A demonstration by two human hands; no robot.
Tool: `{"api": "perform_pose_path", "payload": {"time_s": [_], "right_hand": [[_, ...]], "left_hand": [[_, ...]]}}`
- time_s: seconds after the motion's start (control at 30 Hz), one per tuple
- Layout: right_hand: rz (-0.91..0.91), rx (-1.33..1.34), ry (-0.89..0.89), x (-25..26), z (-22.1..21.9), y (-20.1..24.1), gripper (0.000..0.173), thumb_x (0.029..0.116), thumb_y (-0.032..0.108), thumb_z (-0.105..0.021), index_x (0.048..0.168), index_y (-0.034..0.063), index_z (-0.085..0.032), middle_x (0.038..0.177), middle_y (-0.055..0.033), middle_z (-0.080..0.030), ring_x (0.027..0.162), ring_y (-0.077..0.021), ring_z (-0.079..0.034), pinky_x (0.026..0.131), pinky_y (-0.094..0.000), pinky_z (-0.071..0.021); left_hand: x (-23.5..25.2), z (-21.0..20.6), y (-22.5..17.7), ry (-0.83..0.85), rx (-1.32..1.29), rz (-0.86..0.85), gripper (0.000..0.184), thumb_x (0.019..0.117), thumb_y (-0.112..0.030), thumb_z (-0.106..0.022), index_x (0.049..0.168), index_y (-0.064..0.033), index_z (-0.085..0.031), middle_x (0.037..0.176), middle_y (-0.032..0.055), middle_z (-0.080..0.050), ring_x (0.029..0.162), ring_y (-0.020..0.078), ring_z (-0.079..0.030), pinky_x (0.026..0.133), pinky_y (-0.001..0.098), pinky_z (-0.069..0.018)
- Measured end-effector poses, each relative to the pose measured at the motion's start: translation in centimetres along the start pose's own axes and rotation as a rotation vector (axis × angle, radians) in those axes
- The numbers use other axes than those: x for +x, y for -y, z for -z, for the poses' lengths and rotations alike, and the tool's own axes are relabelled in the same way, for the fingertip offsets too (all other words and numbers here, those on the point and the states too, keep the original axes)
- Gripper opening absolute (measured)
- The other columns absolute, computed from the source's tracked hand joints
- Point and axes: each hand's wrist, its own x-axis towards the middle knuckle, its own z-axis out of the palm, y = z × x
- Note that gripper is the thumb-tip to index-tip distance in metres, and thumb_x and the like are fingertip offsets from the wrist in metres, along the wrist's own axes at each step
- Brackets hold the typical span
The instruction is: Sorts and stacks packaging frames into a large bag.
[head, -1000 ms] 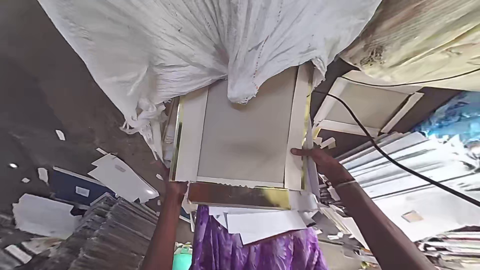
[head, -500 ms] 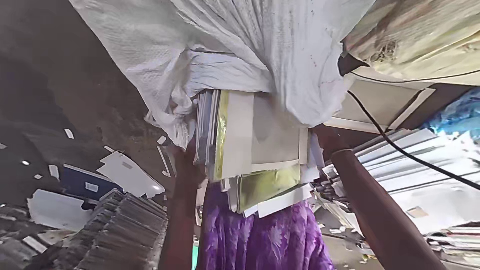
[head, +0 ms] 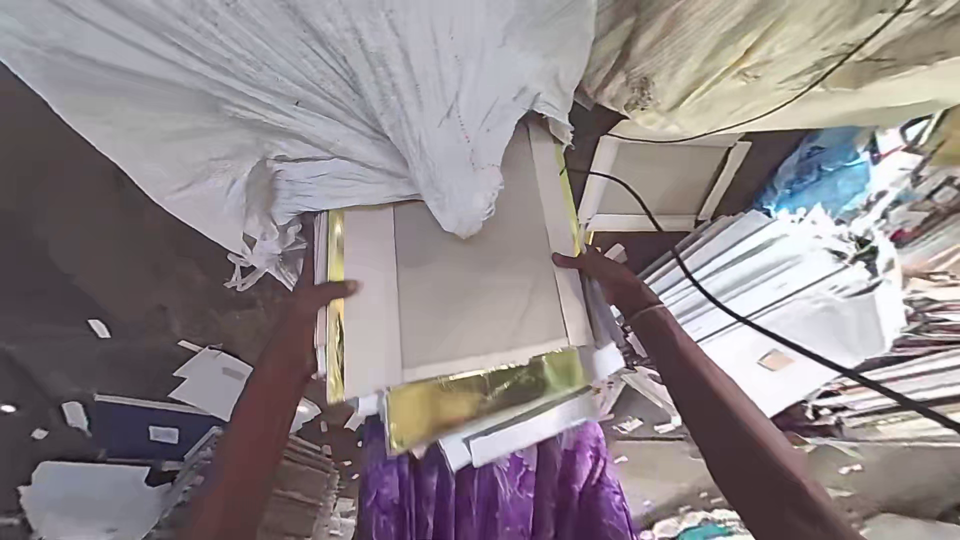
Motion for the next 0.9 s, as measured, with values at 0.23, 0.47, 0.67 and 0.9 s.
{"api": "perform_pose_path", "payload": {"time_s": [0.23, 0.47, 0.67, 0.9], "right_hand": [[-0.14, -0.079, 0.105, -5.9, 6.2, -4.1, 0.056, 0.0944, 0.02, -0.071, 0.143, 0.0049, -0.048, 0.135, -0.0111, -0.059, 0.118, -0.0146, -0.057, 0.101, -0.0341, -0.0472], [-0.274, -0.182, 0.201, -10.4, 10.4, -13.5, 0.054, 0.0915, 0.024, -0.076, 0.137, 0.0024, -0.055, 0.135, -0.014, -0.061, 0.123, -0.0203, -0.057, 0.105, -0.0395, -0.0452], [-0.179, 0.021, 0.297, -14.9, 15.0, -23.1, 0.064, 0.0833, 0.027, -0.081, 0.138, 0.0062, -0.054, 0.125, -0.0074, -0.065, 0.112, -0.0125, -0.063, 0.097, -0.0319, -0.0515], [-0.246, 0.288, 0.067, -21.9, 21.0, -27.8, 0.032, 0.094, 0.001, -0.066, 0.124, 0.001, -0.056, 0.098, -0.0025, -0.068, 0.086, -0.0043, -0.065, 0.08, -0.0229, -0.0546]], "left_hand": [[-11.5, -3.9, 2.3, -0.141, -0.154, 0.191, 0.057, 0.0943, -0.004, -0.05, 0.149, -0.0065, -0.035, 0.103, 0.0015, -0.065, 0.078, -0.0005, -0.067, 0.064, 0.0164, -0.0568], [-21.5, -7.0, 7.4, -0.13, -0.111, 0.324, 0.066, 0.0941, -0.001, -0.05, 0.154, -0.0022, -0.023, 0.115, 0.0067, -0.056, 0.091, 0.0018, -0.063, 0.078, 0.0198, -0.0543], [-28.1, -9.5, 16.1, -0.091, -0.071, 0.349, 0.078, 0.0911, -0.006, -0.054, 0.157, 0.0024, -0.014, 0.139, 0.0189, -0.045, 0.113, 0.0069, -0.055, 0.094, 0.0235, -0.0477], [-29.4, -16.5, 20.6, 0.172, 0.091, 0.178, 0.094, 0.0903, -0.009, -0.055, 0.163, -0.0109, 0.003, 0.163, 0.0217, -0.018, 0.138, 0.0152, -0.043, 0.106, 0.0303, -0.0454]]}}
